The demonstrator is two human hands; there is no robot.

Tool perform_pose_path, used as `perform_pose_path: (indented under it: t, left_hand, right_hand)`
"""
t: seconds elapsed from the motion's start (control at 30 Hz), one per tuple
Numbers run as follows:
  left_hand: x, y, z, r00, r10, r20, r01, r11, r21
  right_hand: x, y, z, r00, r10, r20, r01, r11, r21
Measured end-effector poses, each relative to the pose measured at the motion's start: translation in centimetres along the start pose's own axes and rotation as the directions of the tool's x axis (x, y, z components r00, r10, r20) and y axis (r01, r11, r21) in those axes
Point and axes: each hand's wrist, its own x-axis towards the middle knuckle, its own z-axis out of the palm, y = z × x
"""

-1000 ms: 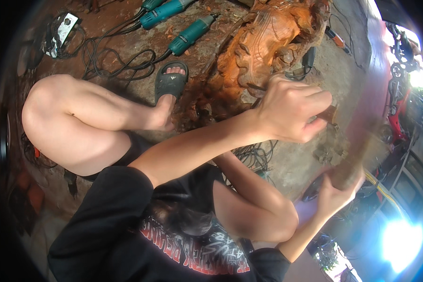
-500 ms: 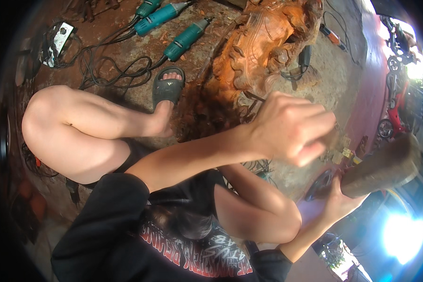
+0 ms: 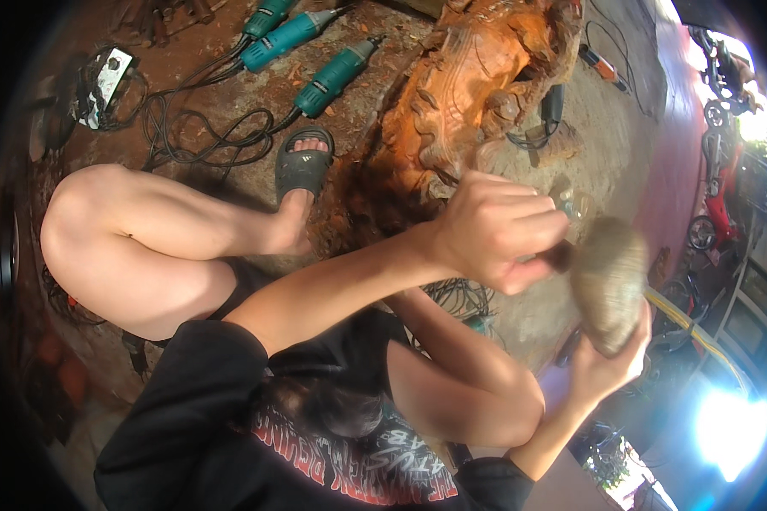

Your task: The person uses a green rotary tool to carve details into a large piece of wood. They then switch to a wooden mallet and chisel to further shape the wood, striking the chisel repeatedly.

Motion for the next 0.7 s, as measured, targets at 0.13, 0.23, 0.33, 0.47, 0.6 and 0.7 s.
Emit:
perform_pose_path:
  t: [0.13, 0.23, 0.33, 0.47, 0.6, 0.7]
  left_hand:
    - [0.3, 0.0, 1.3, 0.997, -0.020, -0.077, 0.022, 0.999, 0.028]
    - [-0.3, -0.6, 0.6, 1.000, -0.022, -0.017, 0.022, 0.999, 0.028]
    - [0.1, -0.2, 0.8, 0.999, -0.022, -0.046, 0.021, 1.000, -0.013]
    - [-0.6, -0.4, 0.3, 0.999, -0.026, -0.043, 0.027, 0.999, 0.025]
    - [-0.2, -0.4, 0.7, 0.999, -0.024, -0.048, 0.024, 1.000, 0.001]
    - [-0.4, -0.2, -0.5, 1.000, -0.015, 0.009, 0.015, 1.000, -0.004]
  right_hand:
    - [-1.6, 2.9, 0.7, 0.950, 0.307, -0.054, -0.272, 0.903, 0.332]
    - [0.5, -1.7, 0.1, 0.996, 0.064, 0.065, -0.065, 0.998, 0.007]
    - [-2.1, 3.6, 0.4, 0.910, 0.413, 0.015, -0.394, 0.855, 0.338]
    - [-1.0, -0.4, 1.0, 0.996, 0.051, 0.067, -0.055, 0.996, 0.065]
    - [-2.3, 2.7, 1.7, 0.933, 0.355, -0.052, -0.321, 0.891, 0.320]
    - [-1.2, 1.0, 1.4, 0.997, 0.059, 0.053, -0.062, 0.996, 0.065]
